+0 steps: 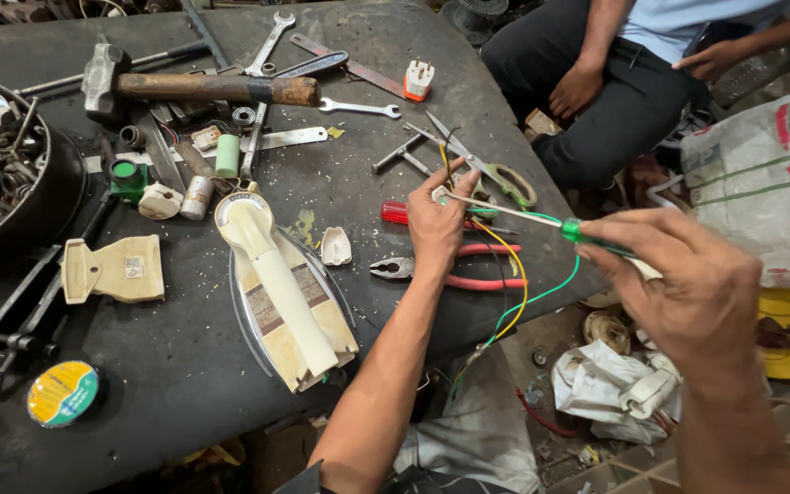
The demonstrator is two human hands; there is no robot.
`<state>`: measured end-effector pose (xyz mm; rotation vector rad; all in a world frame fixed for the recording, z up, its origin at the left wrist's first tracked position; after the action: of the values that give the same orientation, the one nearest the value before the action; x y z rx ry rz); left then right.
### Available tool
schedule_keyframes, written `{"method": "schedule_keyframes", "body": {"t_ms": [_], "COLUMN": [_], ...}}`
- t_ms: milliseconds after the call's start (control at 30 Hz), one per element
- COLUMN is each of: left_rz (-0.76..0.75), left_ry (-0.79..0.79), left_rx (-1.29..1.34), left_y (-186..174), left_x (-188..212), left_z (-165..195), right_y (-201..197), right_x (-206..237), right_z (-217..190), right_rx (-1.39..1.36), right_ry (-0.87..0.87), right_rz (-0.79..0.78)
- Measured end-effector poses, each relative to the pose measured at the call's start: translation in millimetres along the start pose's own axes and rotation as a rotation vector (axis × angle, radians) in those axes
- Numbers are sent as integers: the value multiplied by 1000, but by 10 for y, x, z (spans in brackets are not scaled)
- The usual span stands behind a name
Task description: The person works on a disassembled electrical cord and plug. They use a screwdriver to tighten terminal screws, scissors to trim wire ends, and pliers to strip insulation, then reinsert the wires into the plug and secure them.
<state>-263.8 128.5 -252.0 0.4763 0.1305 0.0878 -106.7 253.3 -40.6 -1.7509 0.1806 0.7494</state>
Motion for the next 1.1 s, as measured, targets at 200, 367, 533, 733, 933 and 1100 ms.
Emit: {"method": "schedule_keyframes", "body": {"t_ms": [200,367,533,733,933,1100], "left_rz": [4,8,-11,-43,-22,-17], "left_ry": [59,55,28,110,69,60], "left_rx": [-140,-105,-104,-77,-134,-100], "left_y": [-1,-22,-26,19,9,9], "left_x": [14,19,33,32,44,36], "left_z": [-10,-4,-26,-20,13,76], "right_y": [-75,-11,-49,-85,-103,-120], "right_x": [-364,-500,-495,-443,-465,-476], "right_z": [50,155,151,206,56,1], "right_rx": [188,252,193,217,263,253], "right_ry": [-71,-199,-489,-229,-313,-309], "right_rz": [-203,-311,-248,-276,-253,-140]}}
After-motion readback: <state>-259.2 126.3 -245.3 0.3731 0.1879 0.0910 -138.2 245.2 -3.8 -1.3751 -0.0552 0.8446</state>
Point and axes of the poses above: each hand's wrist, its own x-axis away from the middle knuckle, its own y-axis out of the palm, z = x × y, the point moved 5 cm from there along -x, towards the middle knuckle, and after that the axes turned 4 degrees about x, right-handed, at the moved point
